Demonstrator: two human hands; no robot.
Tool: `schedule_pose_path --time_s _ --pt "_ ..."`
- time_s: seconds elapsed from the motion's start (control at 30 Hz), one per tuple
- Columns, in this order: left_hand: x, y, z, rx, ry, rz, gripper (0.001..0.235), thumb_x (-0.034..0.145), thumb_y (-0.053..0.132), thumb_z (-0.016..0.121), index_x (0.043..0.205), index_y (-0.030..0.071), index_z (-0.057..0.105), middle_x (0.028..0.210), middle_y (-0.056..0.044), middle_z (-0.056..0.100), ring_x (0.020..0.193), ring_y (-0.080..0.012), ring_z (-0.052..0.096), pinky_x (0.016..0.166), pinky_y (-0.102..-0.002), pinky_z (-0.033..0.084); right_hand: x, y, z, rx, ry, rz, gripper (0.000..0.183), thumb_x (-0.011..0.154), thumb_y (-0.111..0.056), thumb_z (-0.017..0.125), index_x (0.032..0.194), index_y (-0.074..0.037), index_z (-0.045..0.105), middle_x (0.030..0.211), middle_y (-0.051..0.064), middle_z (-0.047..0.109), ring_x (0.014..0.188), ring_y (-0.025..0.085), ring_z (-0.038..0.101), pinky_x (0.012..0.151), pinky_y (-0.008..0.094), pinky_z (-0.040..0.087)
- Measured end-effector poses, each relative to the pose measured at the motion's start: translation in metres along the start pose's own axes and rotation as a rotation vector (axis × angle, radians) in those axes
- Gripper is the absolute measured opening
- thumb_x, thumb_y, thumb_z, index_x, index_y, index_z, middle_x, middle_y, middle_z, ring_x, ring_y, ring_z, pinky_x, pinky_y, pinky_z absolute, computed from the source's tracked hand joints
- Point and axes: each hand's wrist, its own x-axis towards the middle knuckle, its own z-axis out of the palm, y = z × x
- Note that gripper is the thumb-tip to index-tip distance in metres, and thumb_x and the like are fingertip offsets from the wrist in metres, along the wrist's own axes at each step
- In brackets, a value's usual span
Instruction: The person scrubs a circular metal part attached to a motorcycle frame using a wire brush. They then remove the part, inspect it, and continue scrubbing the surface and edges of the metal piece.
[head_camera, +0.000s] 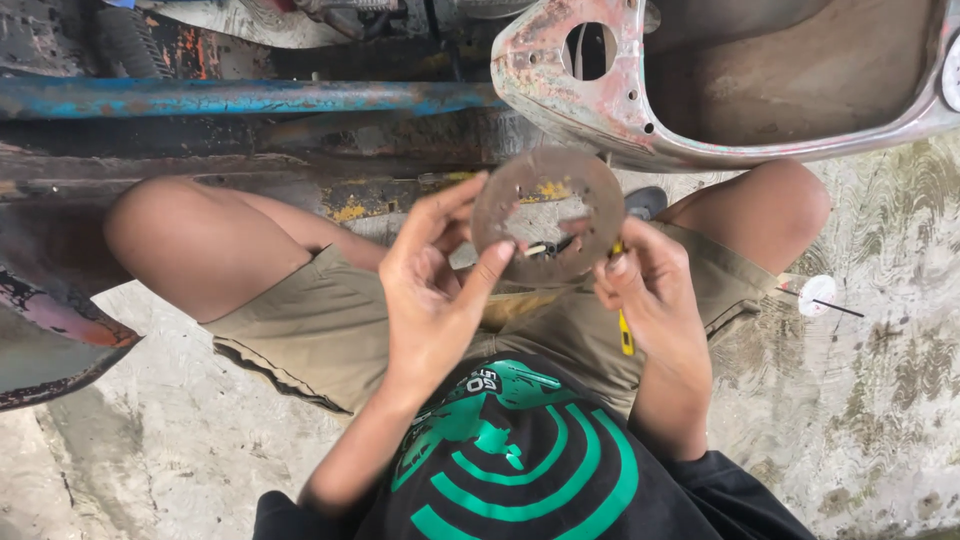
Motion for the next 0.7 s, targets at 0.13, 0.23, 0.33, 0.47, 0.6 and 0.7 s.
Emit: schedule_pose_path --time_s 0.13,0.23,0.33,0.47,0.6,0.7 --pt "0.048 -0.021 -0.016 0.164 -0.102 0.033 0.046 0.098 0.001 0.069 0.141 0.002 0.052 0.126 -0.017 0.070 0.103 -0.0227 0.076 0.079 -0.029 0.067 0.010 -0.007 -0.010 -0.219 0.070 -0.018 0.048 0.105 -0.040 0.055 0.143 -0.010 0.051 0.085 0.001 0.048 0.057 0.003 0.038 0.048 0.016 0.037" --pt "0.092 -0.039 -0.023 0.321 -0.195 0.011 0.044 0.098 0.002 0.067 0.140 0.010 0.054 0.127 -0.015 0.071 0.090 -0.0197 0.081 0.060 -0.025 0.065 0.012 -0.018 -0.015 -0.314 0.169 0.018 0.049 0.107 -0.034 0.054 0.149 -0.009 0.049 0.079 -0.006 0.043 0.055 0.001 0.038 0.049 0.015 0.035" --pt "0.131 -0.059 -0.019 0.421 -0.270 0.012 0.043 0.097 -0.004 0.066 0.135 0.014 0.058 0.125 -0.015 0.066 0.088 -0.0204 0.082 0.058 -0.026 0.065 0.007 -0.019 -0.024 -0.354 0.216 0.065 0.049 0.108 -0.031 0.053 0.151 -0.009 0.048 0.075 -0.006 0.042 0.054 0.002 0.038 0.052 0.017 0.036" --pt "0.166 -0.084 -0.013 0.698 -0.238 0.238 0.045 0.086 -0.013 0.072 0.127 0.003 0.063 0.119 -0.012 0.039 0.110 -0.0291 0.060 0.086 -0.033 0.066 0.005 -0.013 -0.031 -0.457 0.201 0.133 0.046 0.107 -0.029 0.053 0.149 -0.011 0.052 0.100 -0.001 0.058 0.055 0.004 0.042 0.052 0.018 0.038" --pt "0.177 -0.088 0.001 0.878 -0.229 0.256 0.043 0.084 -0.009 0.077 0.123 0.003 0.063 0.121 -0.011 0.032 0.114 -0.0298 0.053 0.114 -0.043 0.042 0.011 -0.010 -0.028 -0.451 0.173 0.163 0.046 0.103 -0.031 0.053 0.145 -0.013 0.053 0.141 0.004 0.060 0.056 0.005 0.043 0.051 0.019 0.043" --pt "0.181 -0.084 0.013 1.054 -0.209 0.290 0.051 0.080 -0.025 0.062 0.126 -0.007 0.056 0.121 -0.014 0.029 0.106 -0.0323 0.050 0.091 -0.037 0.054 0.016 -0.004 -0.028 -0.492 0.104 0.050 0.045 0.104 -0.027 0.053 0.144 -0.007 0.054 0.151 0.007 0.057 0.145 0.018 0.047 0.120 0.033 0.033"
